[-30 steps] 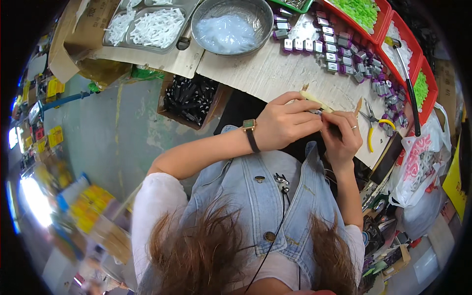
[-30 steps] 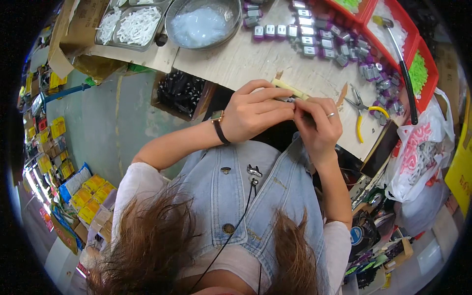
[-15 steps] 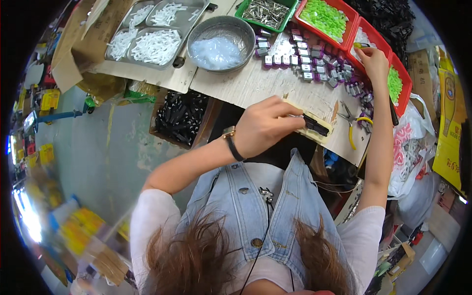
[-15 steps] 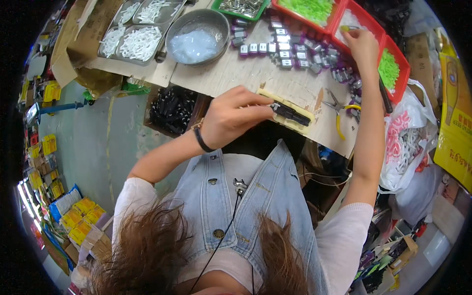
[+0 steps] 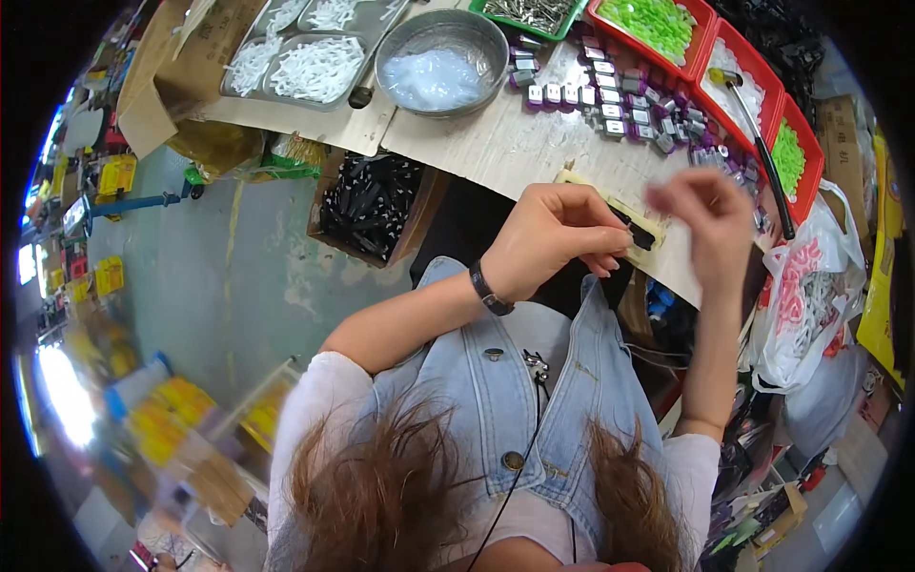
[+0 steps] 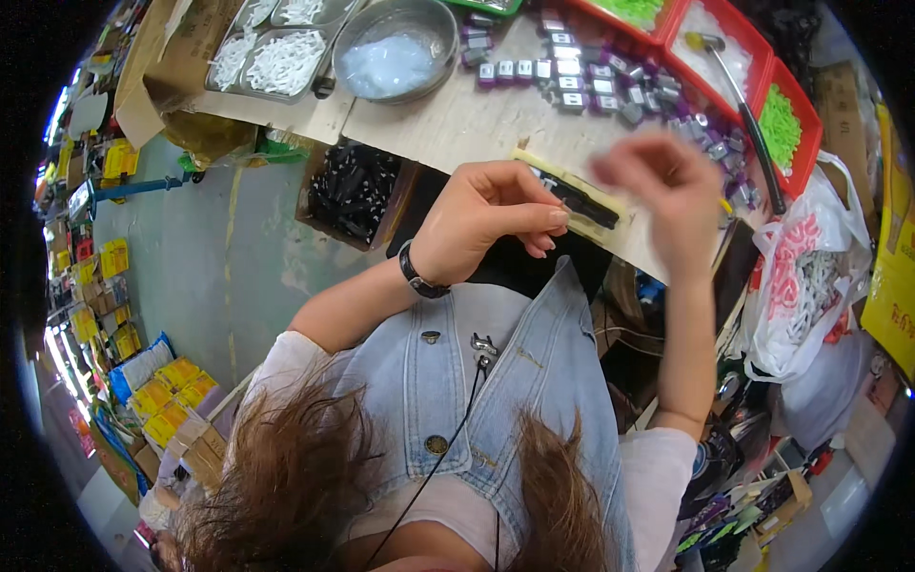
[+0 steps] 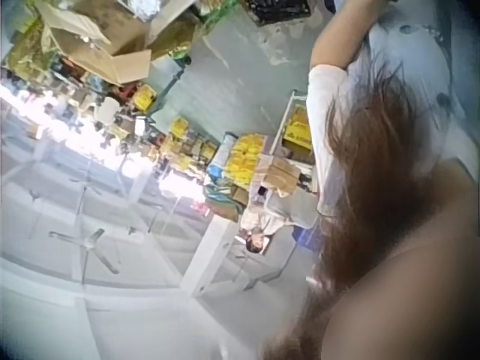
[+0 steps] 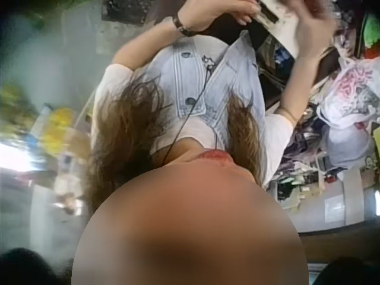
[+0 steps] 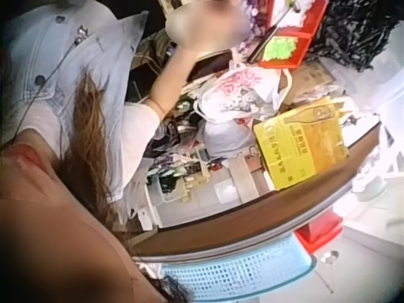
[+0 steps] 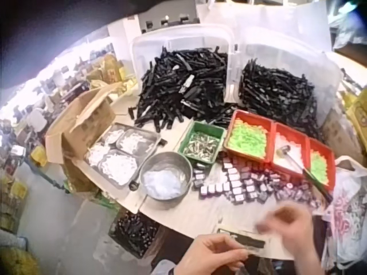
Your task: Manually assembling small electronic parts into a frame at a factory workstation.
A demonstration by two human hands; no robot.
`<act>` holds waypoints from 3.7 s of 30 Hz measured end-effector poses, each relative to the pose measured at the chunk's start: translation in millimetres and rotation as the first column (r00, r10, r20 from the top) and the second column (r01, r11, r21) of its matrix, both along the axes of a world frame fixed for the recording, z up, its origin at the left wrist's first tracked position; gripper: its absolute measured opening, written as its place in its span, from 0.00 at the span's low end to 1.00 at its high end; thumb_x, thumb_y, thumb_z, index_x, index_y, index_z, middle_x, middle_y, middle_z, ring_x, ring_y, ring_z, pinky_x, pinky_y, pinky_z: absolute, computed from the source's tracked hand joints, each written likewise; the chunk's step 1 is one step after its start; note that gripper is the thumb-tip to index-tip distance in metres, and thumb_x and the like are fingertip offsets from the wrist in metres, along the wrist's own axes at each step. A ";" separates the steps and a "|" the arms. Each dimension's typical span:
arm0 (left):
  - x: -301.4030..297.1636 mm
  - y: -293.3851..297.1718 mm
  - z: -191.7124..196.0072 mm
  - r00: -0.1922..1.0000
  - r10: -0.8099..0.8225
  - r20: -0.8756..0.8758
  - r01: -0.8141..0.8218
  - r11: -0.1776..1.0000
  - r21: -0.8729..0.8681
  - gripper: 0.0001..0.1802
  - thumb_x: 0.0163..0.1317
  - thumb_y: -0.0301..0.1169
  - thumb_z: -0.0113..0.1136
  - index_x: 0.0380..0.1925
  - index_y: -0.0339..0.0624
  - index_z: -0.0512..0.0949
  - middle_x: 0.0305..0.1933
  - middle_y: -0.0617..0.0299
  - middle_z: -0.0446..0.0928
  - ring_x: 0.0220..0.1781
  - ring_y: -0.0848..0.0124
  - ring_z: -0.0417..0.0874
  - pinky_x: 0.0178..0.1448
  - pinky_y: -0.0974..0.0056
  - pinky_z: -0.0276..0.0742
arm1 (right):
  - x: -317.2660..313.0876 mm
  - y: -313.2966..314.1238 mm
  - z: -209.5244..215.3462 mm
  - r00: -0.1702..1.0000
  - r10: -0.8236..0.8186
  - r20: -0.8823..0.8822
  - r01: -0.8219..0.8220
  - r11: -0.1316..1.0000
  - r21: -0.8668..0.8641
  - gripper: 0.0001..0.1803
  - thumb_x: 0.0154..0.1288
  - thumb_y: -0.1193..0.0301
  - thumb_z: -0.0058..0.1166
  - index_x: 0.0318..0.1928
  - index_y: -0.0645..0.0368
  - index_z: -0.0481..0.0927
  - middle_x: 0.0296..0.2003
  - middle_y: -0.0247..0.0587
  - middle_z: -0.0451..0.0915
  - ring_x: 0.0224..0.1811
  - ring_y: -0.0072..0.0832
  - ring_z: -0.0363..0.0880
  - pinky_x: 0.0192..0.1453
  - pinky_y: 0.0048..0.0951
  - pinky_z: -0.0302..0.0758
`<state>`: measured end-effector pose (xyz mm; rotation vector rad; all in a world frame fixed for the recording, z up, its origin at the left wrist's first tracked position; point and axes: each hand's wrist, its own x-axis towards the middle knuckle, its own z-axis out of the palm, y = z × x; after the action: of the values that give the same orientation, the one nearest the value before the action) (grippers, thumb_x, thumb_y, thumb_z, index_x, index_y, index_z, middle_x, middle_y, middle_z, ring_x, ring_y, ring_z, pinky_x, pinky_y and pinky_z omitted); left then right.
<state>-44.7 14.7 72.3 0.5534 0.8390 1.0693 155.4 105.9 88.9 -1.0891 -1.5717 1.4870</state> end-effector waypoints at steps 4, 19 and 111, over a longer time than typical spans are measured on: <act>8.1 6.2 4.1 0.998 -0.060 -0.030 0.060 0.998 -0.019 0.07 0.60 0.25 0.66 0.34 0.32 0.81 0.31 0.56 0.83 0.29 0.73 0.85 0.35 0.70 0.83 | -3.5 -51.0 -11.7 0.989 -0.122 -0.088 0.117 0.991 -0.057 0.05 0.62 0.82 0.60 0.39 0.67 0.82 0.34 0.38 0.85 0.36 0.20 0.84 0.43 0.20 0.79; 11.5 14.7 2.0 0.986 -0.106 -0.129 0.101 0.994 -0.044 0.06 0.60 0.24 0.66 0.33 0.32 0.81 0.30 0.56 0.83 0.26 0.73 0.84 0.33 0.70 0.82 | 3.7 -53.5 -39.5 0.995 -0.090 0.047 0.046 0.816 0.577 0.10 0.57 0.87 0.61 0.40 0.67 0.82 0.35 0.46 0.86 0.38 0.30 0.86 0.44 0.24 0.81; 10.0 -37.9 -21.3 0.940 0.081 0.332 -0.087 0.996 0.001 0.19 0.73 0.30 0.52 0.59 0.32 0.74 0.37 0.62 0.80 0.31 0.79 0.77 0.38 0.74 0.75 | -39.5 -96.2 -14.6 0.983 -0.163 -0.090 0.175 0.972 0.157 0.10 0.56 0.89 0.60 0.39 0.70 0.80 0.38 0.44 0.81 0.41 0.27 0.79 0.48 0.25 0.76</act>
<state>-34.7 -23.2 51.0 0.3385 0.5617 1.2082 115.9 9.7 74.3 -1.0309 -1.4811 1.2480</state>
